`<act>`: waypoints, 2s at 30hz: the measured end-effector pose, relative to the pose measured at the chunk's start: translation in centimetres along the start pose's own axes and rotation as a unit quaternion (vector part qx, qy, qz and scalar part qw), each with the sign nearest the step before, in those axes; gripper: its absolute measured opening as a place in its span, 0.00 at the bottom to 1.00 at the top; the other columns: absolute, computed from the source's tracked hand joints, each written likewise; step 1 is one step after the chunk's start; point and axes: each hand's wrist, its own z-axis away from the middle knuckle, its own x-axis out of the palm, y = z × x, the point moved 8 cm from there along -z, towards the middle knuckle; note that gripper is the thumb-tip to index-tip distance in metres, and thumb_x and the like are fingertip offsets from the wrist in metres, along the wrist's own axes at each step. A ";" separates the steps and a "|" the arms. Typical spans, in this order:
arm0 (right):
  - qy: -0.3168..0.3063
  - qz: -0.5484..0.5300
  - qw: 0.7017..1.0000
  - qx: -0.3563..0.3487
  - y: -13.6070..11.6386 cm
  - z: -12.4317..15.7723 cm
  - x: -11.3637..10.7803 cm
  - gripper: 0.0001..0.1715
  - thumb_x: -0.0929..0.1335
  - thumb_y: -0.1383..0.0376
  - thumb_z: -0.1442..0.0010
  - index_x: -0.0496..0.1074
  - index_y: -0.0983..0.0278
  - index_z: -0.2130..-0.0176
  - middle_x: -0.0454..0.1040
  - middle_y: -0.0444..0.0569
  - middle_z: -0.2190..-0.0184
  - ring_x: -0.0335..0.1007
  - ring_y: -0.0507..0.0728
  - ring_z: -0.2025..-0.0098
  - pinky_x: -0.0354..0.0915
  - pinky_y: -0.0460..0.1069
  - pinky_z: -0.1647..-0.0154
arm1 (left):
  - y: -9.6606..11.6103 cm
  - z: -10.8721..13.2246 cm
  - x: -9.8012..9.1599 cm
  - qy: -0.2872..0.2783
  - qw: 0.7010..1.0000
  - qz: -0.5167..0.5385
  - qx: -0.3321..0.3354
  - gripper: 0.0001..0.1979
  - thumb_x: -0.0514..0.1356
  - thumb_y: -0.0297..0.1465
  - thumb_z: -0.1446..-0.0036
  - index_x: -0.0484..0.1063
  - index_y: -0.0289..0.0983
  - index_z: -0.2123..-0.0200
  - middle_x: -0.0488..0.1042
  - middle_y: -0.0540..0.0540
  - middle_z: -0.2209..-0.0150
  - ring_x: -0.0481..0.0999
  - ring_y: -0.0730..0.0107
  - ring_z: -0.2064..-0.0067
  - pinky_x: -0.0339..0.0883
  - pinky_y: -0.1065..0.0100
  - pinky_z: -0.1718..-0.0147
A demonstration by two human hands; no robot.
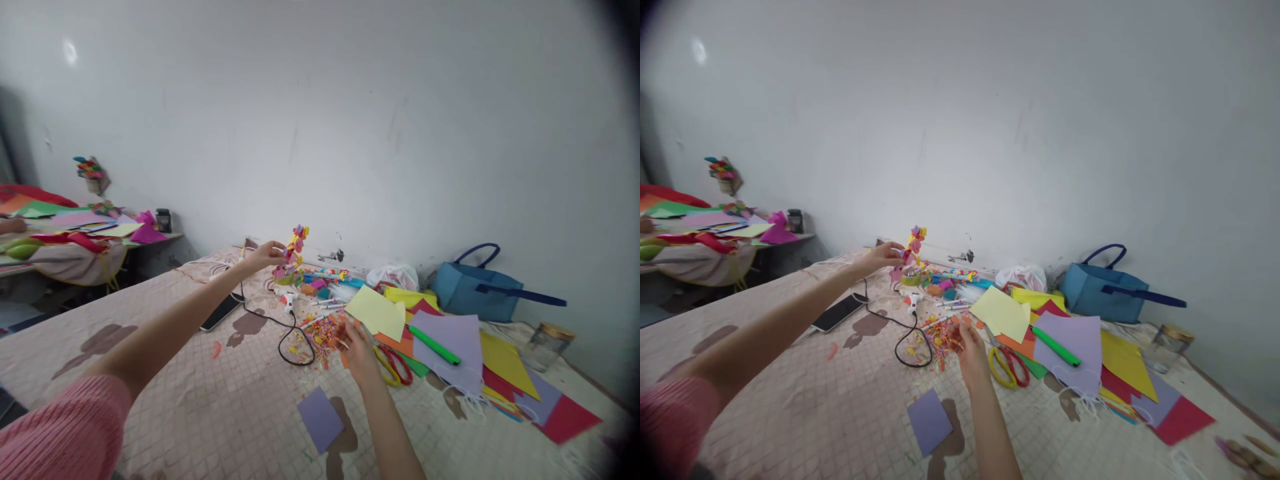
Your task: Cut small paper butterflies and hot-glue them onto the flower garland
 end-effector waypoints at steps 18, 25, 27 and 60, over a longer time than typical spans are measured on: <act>0.010 -0.003 1.000 0.009 0.5 -0.3 -0.7 0.14 0.76 0.55 0.56 0.76 0.61 0.71 0.77 0.46 0.73 0.72 0.55 0.69 0.66 0.47 0.70 | -0.3 0.6 -1.3 0.138 0.988 -0.061 0.031 0.26 0.68 0.38 0.61 0.63 0.35 0.60 0.75 0.50 0.75 0.74 0.69 0.73 0.63 0.69 0.71; 0.014 -0.003 1.000 0.012 0.4 -0.2 -0.5 0.15 0.75 0.55 0.56 0.76 0.62 0.72 0.77 0.47 0.73 0.72 0.55 0.69 0.66 0.47 0.71 | -1.3 0.9 0.3 0.087 0.996 -0.030 -0.015 0.25 0.70 0.39 0.66 0.65 0.35 0.66 0.76 0.49 0.75 0.74 0.69 0.73 0.64 0.68 0.72; 0.017 -0.002 1.000 0.011 0.4 -0.2 -0.6 0.15 0.75 0.55 0.56 0.76 0.62 0.72 0.77 0.46 0.73 0.72 0.55 0.70 0.66 0.47 0.71 | -1.4 0.8 0.6 0.100 0.994 -0.035 -0.018 0.24 0.70 0.39 0.65 0.65 0.35 0.66 0.76 0.48 0.74 0.75 0.68 0.73 0.64 0.67 0.72; 0.015 0.010 0.999 0.037 1.4 -0.2 -0.9 0.15 0.76 0.55 0.58 0.76 0.61 0.72 0.77 0.46 0.71 0.72 0.55 0.68 0.67 0.49 0.68 | -6.4 2.0 -2.8 0.211 0.969 -0.099 -0.083 0.12 0.57 0.36 0.40 0.70 0.32 0.59 0.73 0.45 0.63 0.74 0.70 0.66 0.71 0.64 0.67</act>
